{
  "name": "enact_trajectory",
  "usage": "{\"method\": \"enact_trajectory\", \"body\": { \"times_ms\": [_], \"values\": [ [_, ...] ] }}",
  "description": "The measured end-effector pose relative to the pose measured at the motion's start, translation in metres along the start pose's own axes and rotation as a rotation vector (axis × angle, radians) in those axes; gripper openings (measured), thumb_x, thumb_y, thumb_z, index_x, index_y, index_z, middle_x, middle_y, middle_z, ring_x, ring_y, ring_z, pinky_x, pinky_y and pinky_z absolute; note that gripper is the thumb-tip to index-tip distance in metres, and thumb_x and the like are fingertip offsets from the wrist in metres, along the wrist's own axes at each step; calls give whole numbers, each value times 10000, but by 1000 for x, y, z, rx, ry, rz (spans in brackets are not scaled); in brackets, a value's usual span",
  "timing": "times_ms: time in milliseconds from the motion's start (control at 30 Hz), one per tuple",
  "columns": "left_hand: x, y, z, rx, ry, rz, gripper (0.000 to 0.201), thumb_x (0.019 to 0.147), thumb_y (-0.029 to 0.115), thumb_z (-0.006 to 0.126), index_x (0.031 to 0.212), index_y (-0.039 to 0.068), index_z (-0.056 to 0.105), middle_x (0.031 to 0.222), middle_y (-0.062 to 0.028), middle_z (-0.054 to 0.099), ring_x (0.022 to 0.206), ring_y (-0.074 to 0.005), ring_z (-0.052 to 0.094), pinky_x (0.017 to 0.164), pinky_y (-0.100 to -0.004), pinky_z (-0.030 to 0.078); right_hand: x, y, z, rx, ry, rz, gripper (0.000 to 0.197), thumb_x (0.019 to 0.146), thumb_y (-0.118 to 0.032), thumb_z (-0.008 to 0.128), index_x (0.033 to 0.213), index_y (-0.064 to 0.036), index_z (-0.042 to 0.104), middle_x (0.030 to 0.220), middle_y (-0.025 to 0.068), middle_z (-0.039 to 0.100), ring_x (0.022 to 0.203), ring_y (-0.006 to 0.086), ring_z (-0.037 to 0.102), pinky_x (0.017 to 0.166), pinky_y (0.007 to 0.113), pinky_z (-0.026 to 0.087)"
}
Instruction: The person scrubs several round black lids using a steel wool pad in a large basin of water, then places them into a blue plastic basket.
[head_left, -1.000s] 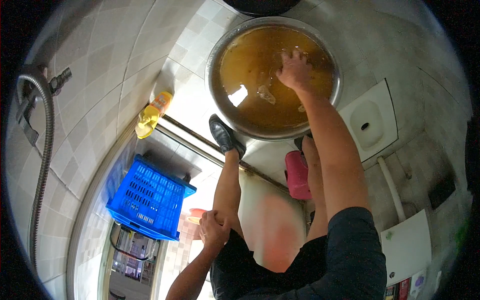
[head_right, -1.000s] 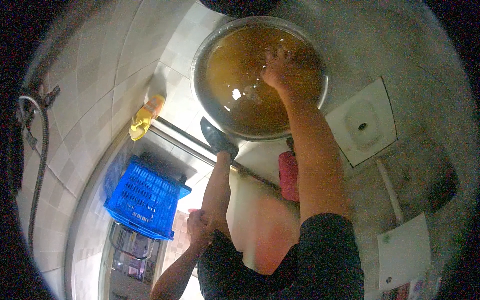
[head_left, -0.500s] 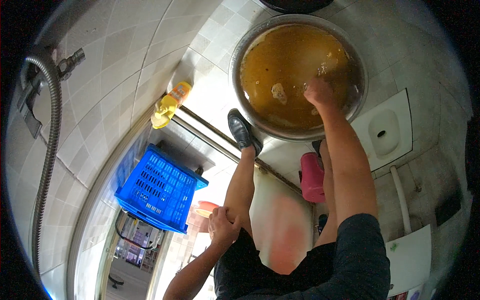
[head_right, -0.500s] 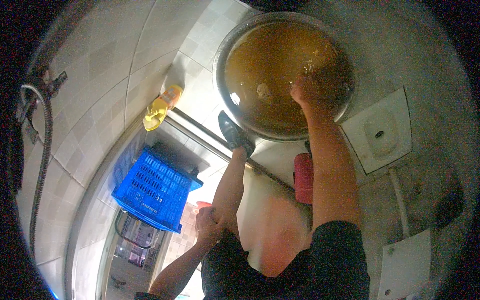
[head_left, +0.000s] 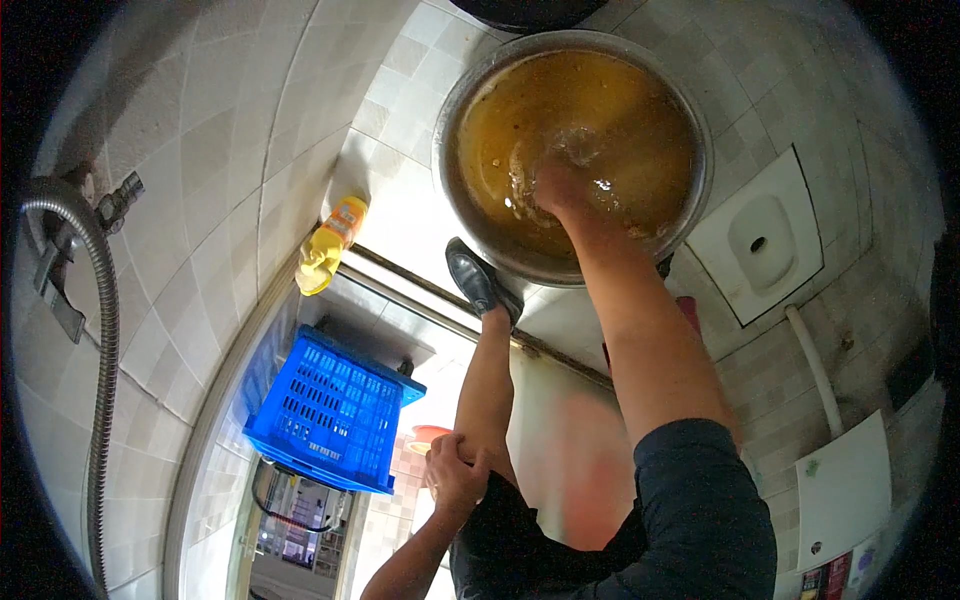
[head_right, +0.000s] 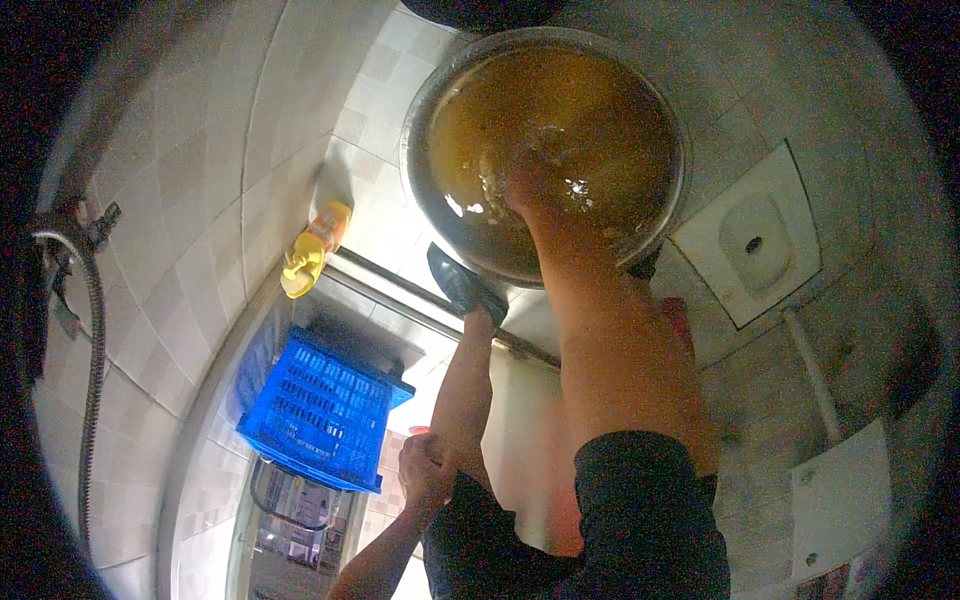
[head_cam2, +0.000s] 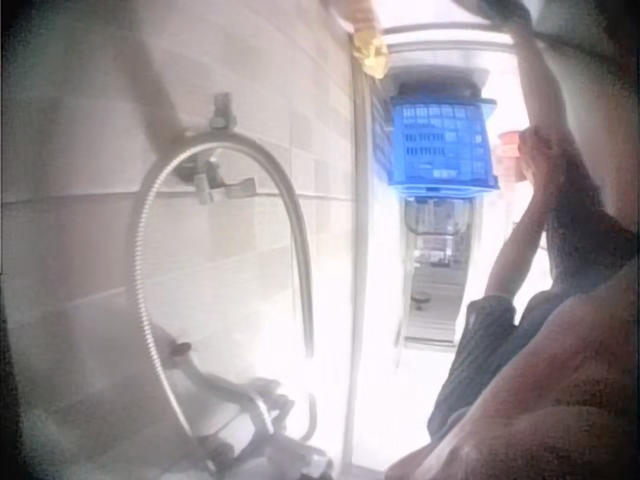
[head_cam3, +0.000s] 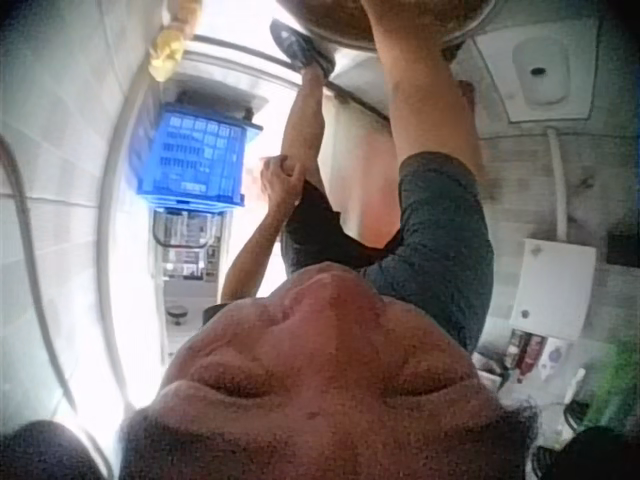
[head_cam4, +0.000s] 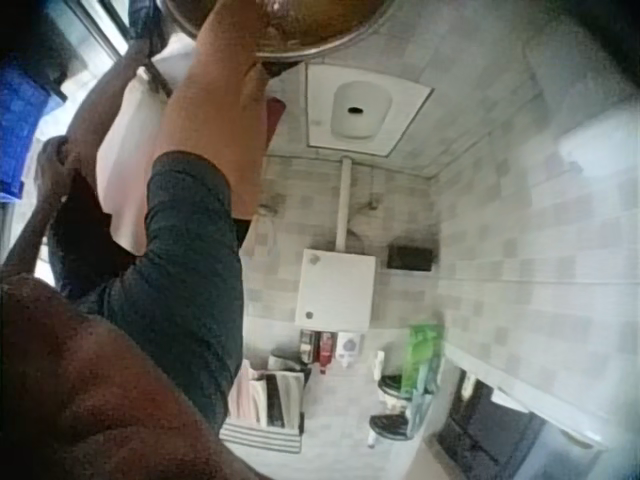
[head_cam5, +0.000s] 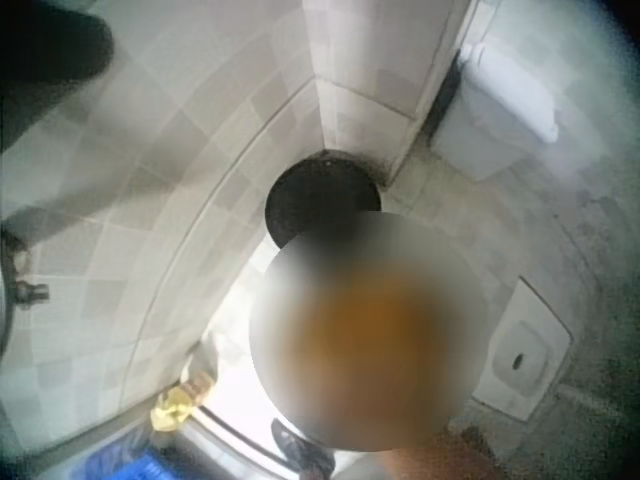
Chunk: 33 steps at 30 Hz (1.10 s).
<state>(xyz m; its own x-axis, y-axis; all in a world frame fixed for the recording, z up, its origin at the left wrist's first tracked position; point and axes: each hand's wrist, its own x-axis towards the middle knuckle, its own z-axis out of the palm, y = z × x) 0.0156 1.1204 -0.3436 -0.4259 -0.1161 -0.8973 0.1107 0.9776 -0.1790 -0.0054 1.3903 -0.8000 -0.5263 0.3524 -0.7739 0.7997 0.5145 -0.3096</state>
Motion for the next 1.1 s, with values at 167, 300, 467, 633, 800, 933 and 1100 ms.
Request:
{"method": "enact_trajectory", "body": {
  "times_ms": [167, 300, 467, 633, 800, 933, 1100],
  "values": [
    [2, -8, 2, -10, -18, -10, 462, 787, 317, 690, 1146, 41, 603, 1208, -168, 568, 1110, -376, 525, 958, -490, 428, -22, -11, 31, 9, -126, -59, 293, 807, -189, 547, 952, -8, 726, 1041, 253, 679, 940, 421, 659, 887, 493, 507],
    [-7, -11, -4, -1, 20, -19, 463, 786, 325, 695, 1141, 44, 598, 1195, -155, 572, 1116, -368, 524, 961, -487, 426, -50, -62, 12, -36, -201, -214, 325, 788, -204, 568, 980, 15, 713, 1090, 279, 655, 1008, 418, 636, 943, 477, 478],
    [-4, -10, -5, -1, 22, -21, 462, 785, 332, 699, 1135, 49, 599, 1182, -148, 574, 1118, -363, 524, 958, -485, 428, -49, -77, 0, 164, -364, -222, 371, 748, -129, 592, 1067, 44, 669, 1088, 308, 638, 1082, 436, 590, 984, 478, 432],
    [-2, -4, -6, -13, 19, 8, 463, 788, 332, 694, 1143, 51, 602, 1185, -145, 576, 1129, -359, 517, 981, -484, 410, -21, -74, 15, 265, 109, -361, 390, 887, -166, 530, 1220, 37, 553, 1121, 283, 608, 1060, 424, 591, 963, 487, 453],
    [-4, -3, -7, -23, 20, -8, 453, 787, 324, 691, 1139, 50, 608, 1186, -143, 577, 1131, -359, 515, 990, -484, 404, 23, -77, -19, 312, 220, -224, 281, 905, -99, 482, 1127, 28, 600, 1030, 267, 636, 962, 417, 613, 876, 494, 486],
    [-2, -6, -3, -47, 33, 17, 446, 781, 316, 695, 1124, 43, 612, 1180, -147, 579, 1116, -363, 520, 974, -487, 415, 49, -40, -56, 295, 250, -142, 290, 898, -105, 510, 1140, 10, 619, 1072, 255, 637, 989, 408, 616, 882, 492, 492],
    [-2, -8, -1, -32, 16, 19, 437, 774, 304, 707, 1105, 35, 614, 1170, -160, 579, 1102, -371, 522, 962, -487, 422, 51, 14, -82, 273, 250, -86, 302, 889, -111, 544, 1157, -12, 642, 1126, 240, 639, 1024, 397, 619, 889, 491, 499]
  ]
}}
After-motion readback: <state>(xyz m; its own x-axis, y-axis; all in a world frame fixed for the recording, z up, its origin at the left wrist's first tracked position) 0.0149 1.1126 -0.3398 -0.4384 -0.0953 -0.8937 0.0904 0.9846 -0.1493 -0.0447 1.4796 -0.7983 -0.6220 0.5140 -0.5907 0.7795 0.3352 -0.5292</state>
